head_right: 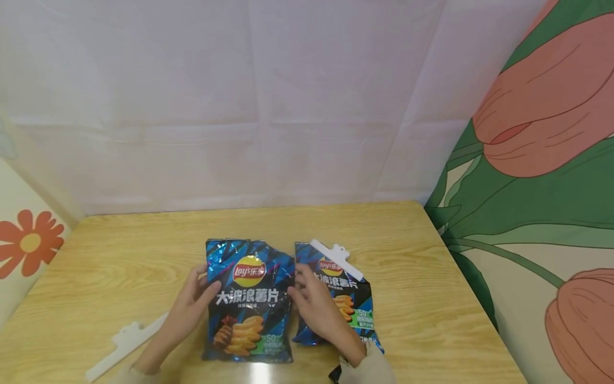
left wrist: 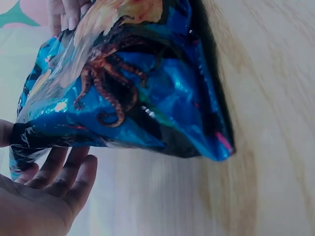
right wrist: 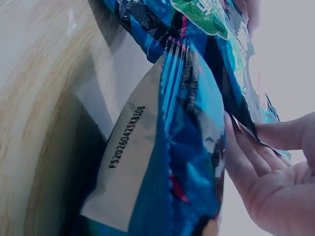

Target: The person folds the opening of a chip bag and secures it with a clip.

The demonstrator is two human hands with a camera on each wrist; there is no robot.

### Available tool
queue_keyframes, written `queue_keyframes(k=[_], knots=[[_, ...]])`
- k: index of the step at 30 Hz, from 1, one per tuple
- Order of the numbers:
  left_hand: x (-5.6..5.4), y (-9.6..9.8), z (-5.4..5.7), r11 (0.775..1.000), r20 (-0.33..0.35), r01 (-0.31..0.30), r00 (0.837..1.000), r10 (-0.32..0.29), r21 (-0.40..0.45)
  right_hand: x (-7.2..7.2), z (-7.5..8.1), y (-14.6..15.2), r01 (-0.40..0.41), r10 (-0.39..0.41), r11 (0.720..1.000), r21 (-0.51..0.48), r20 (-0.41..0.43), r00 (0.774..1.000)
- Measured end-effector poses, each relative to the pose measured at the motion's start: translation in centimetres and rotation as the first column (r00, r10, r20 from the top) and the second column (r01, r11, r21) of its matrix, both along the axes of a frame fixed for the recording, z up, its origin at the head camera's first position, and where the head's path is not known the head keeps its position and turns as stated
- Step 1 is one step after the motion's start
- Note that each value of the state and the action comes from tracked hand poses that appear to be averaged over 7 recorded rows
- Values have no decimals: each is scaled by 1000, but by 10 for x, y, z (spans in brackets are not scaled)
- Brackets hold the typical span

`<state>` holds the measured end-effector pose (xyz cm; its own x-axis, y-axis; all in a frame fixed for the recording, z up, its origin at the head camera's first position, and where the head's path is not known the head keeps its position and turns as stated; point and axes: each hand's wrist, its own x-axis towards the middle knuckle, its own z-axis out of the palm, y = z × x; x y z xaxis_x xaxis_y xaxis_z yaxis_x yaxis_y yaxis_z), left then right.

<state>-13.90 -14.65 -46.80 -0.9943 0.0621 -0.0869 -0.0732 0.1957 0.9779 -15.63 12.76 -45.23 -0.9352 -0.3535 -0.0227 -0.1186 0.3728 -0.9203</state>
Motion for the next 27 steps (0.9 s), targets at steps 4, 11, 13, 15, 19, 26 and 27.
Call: queue_keyframes(k=[4,11,13,15,19,26,27], knots=[[2,1,2,1000,-33,6,999,-6,3,-1,0,-1,3,-3,1000,29,-1,1000],[2,3,8,999,3,-27,1000,27,36,0,2,1,-25,25,1000,14,-13,1000],[1,3,8,998,18,-36,999,35,50,0,4,2,-29,29,999,16,-11,1000],[1,2,8,997,18,-40,999,39,61,0,4,2,-34,35,999,21,-10,999],[1,0,8,997,-4,-33,999,33,77,-1,3,2,-49,49,998,36,-14,999],[1,-1,11,997,-35,-23,999,25,68,-3,1,1,-72,74,995,70,-25,997],[0,-1,11,998,-38,-23,999,26,65,-3,1,1,-75,77,995,71,-27,997]])
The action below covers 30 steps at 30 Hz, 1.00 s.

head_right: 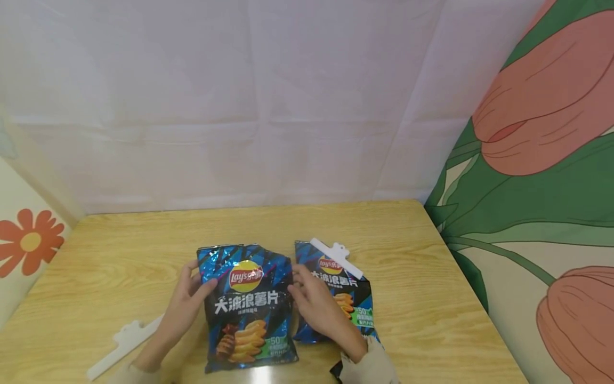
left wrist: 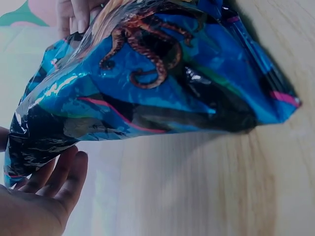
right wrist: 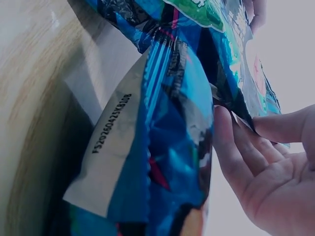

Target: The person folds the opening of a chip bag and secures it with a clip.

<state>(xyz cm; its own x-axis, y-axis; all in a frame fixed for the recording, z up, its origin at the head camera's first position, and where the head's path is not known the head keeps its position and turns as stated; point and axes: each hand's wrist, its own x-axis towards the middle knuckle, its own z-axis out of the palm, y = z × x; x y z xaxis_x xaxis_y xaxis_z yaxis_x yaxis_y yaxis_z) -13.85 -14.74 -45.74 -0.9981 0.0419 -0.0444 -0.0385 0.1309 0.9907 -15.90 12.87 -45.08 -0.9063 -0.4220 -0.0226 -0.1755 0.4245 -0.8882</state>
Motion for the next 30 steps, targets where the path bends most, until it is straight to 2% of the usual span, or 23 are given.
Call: queue_keyframes(k=[16,19,22,24,26,30], knots=[[-13,-5,9,998,-94,-60,994,58,-25,-1,3,1,-6,6,1000,6,26,1000],[-15,-5,11,997,-148,-72,987,66,-36,-1,1,1,9,-9,1000,5,11,1000],[-19,-6,11,996,-237,-73,970,59,-53,-1,-1,1,21,-21,1000,-6,1,1000],[-21,-6,11,994,-292,-75,955,48,-80,-1,-3,1,21,-21,1000,-19,-2,1000],[-23,-7,13,989,-314,-81,949,37,-126,-1,-4,2,17,-17,999,-30,-12,1000],[-25,-7,18,969,-282,-88,959,20,-229,-1,-6,2,13,-14,999,-36,-42,999]])
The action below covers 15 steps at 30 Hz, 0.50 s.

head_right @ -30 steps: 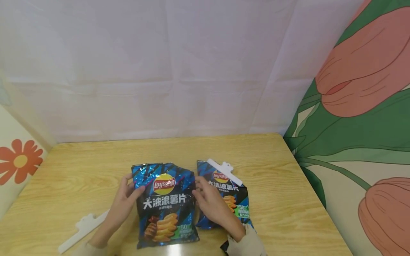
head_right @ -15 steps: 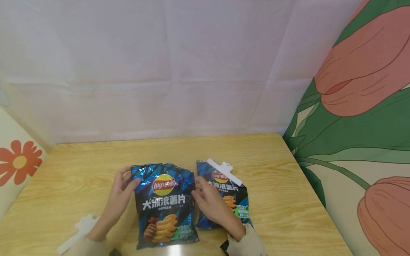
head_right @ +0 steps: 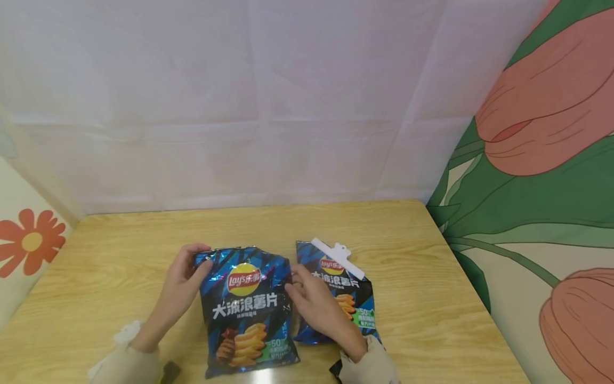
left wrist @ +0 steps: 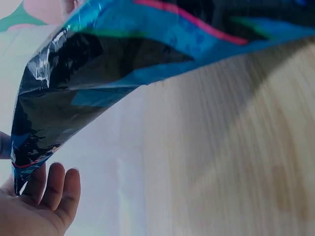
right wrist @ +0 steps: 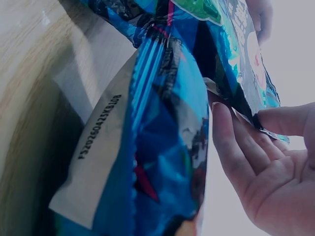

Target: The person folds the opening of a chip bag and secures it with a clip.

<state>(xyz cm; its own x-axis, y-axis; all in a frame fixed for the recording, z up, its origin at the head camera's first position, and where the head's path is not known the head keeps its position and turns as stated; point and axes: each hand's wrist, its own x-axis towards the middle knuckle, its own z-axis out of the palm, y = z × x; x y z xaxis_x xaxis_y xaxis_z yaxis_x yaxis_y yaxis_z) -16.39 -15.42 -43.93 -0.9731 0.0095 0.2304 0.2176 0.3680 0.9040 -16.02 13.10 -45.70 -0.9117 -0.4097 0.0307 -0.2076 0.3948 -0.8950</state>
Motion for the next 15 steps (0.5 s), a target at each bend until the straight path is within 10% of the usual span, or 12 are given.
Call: queue_keyframes(k=[6,15], knots=[[-1,1,4,992,7,-16,1000,17,-127,1,0,-1,-3,3,1000,6,5,1000],[-9,4,7,927,-247,-92,969,0,-363,0,-1,-1,-11,11,1000,10,-23,1000]])
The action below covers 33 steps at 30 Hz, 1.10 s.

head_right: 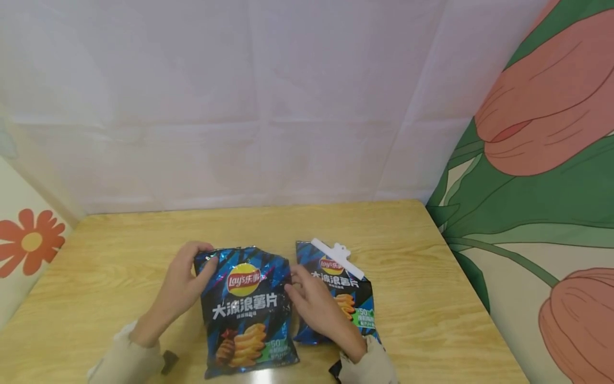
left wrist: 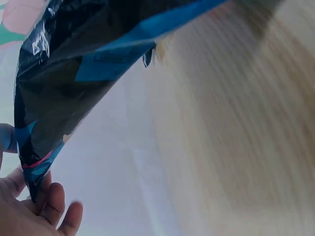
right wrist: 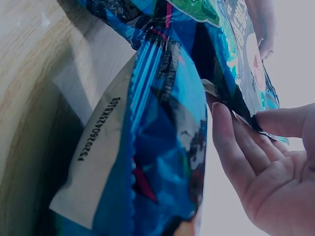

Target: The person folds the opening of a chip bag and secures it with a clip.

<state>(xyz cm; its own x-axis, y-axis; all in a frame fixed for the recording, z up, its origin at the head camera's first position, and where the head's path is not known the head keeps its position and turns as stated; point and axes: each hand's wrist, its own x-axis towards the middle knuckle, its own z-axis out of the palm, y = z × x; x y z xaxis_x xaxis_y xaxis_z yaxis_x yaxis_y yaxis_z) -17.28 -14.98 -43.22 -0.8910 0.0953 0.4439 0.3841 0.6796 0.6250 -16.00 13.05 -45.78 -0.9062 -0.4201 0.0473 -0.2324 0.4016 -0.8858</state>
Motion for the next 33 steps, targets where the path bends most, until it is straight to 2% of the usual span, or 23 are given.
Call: queue_keyframes(k=[5,11,15,25,33], knots=[[-3,3,5,992,-113,-14,994,0,-125,-1,1,0,-6,6,1000,7,-3,1000],[-4,10,11,961,-143,-22,990,-18,-274,-1,1,-3,-39,39,999,7,2,999],[-5,15,13,942,-156,-14,987,-41,-336,-1,1,-5,-64,64,998,5,-10,998],[-5,26,18,931,-144,42,984,-100,-364,1,2,-8,-57,57,998,-1,-29,998],[-4,30,20,929,-109,114,981,-161,-352,0,2,-10,9,-9,1000,12,-12,1000]])
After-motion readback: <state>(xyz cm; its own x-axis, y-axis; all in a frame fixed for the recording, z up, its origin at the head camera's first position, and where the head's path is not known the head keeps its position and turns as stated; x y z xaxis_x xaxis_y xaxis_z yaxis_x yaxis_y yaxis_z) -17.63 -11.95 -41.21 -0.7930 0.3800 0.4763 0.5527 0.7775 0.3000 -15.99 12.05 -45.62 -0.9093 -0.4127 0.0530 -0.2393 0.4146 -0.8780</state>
